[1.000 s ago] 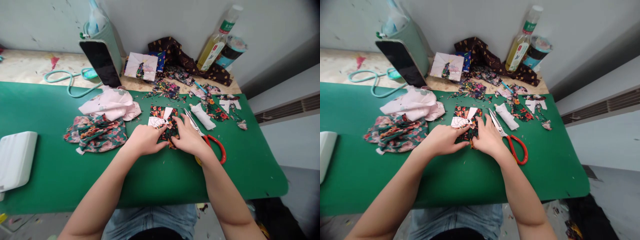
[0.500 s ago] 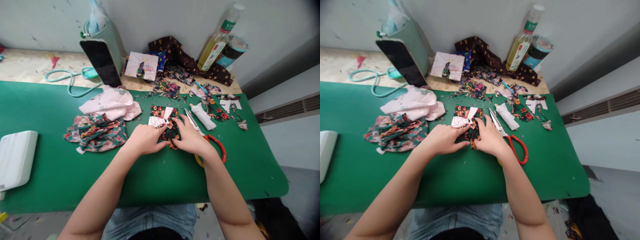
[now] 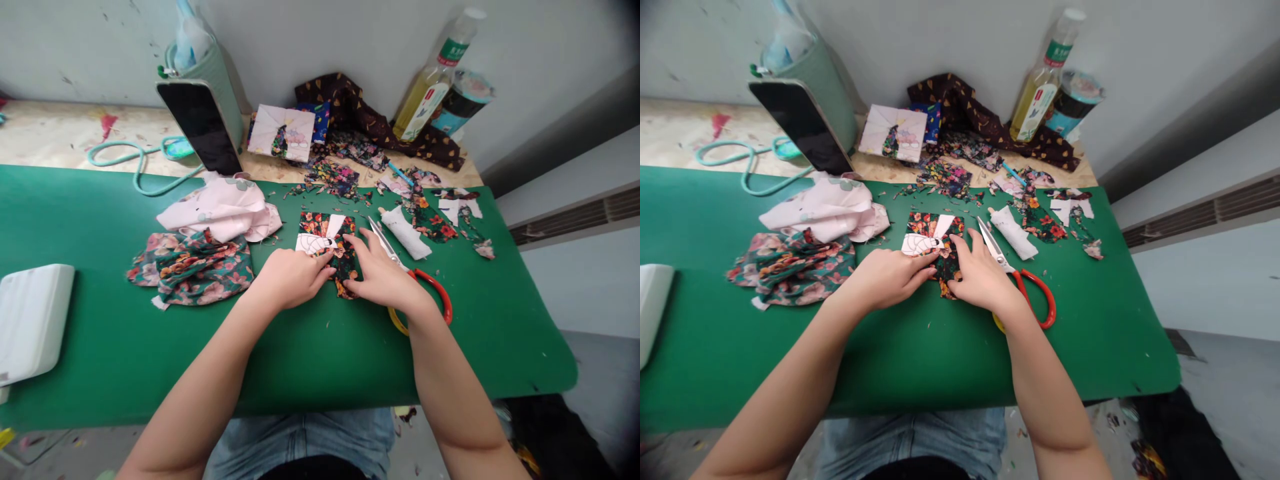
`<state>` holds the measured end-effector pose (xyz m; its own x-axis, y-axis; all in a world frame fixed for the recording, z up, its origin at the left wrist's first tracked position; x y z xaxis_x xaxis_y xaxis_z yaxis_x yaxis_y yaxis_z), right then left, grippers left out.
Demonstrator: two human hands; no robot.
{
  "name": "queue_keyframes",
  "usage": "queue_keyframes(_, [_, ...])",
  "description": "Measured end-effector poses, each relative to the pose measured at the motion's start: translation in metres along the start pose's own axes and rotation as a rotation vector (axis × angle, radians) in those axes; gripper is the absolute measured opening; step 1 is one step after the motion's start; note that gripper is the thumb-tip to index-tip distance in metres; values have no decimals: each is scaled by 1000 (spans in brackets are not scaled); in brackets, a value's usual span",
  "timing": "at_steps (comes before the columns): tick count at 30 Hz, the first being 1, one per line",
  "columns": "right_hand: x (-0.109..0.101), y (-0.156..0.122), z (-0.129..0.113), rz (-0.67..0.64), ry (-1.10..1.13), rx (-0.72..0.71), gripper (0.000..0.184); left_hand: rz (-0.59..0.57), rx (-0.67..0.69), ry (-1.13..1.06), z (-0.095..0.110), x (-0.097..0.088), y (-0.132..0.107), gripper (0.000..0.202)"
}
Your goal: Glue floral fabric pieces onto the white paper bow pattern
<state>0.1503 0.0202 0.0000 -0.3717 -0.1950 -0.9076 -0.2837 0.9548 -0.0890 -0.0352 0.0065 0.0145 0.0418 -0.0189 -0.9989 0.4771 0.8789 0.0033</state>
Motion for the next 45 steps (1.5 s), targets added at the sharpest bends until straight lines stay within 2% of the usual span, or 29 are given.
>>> queue_keyframes(5, [-5, 1, 4, -13, 76, -8, 87, -11, -4, -3, 1, 0, 3, 48])
queue_keyframes(9, [-9, 6, 12, 61, 228, 7, 76, 8, -5, -9, 1, 2, 3, 46])
queue_keyframes(13, [-13, 12, 19, 192, 289, 32, 46, 25, 1, -6, 2, 3, 3, 45])
queue_keyframes(16, [-14, 14, 22, 113, 270, 53, 17, 18, -7, 2, 3, 4, 3, 44])
queue_keyframes(18, [-14, 14, 22, 25, 256, 66, 8, 11, -1, 10, 3, 4, 3, 44])
queue_keyframes(22, [-14, 14, 25, -21, 262, 88, 8, 30, 23, 33, 1, 4, 4, 44])
queue_keyframes(28, [-9, 16, 28, -31, 254, 62, 1, 160, -49, 66, -3, 0, 3, 45])
queue_keyframes(35, [-7, 17, 12, 200, 196, 43, 13, 200, -97, 48, 1, 1, 4, 43])
queue_keyframes(41, [2, 20, 6, 229, 121, -23, 8, 244, -124, 22, 3, 3, 4, 40])
queue_keyframes(45, [8, 22, 8, 216, 115, -59, 4, 350, -141, -74, 1, 6, 4, 33])
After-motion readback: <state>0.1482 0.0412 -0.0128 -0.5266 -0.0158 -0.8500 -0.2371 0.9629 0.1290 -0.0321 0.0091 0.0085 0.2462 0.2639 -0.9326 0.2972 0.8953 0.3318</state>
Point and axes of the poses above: each hand's wrist, its own y-axis towards the middle knuckle, its own x-axis out of the palm, z = x × y, the point moved 1 cm from there along y, towards the middle knuckle, and after that the axes turned 15 degrees about z, right-handed, at the moved point
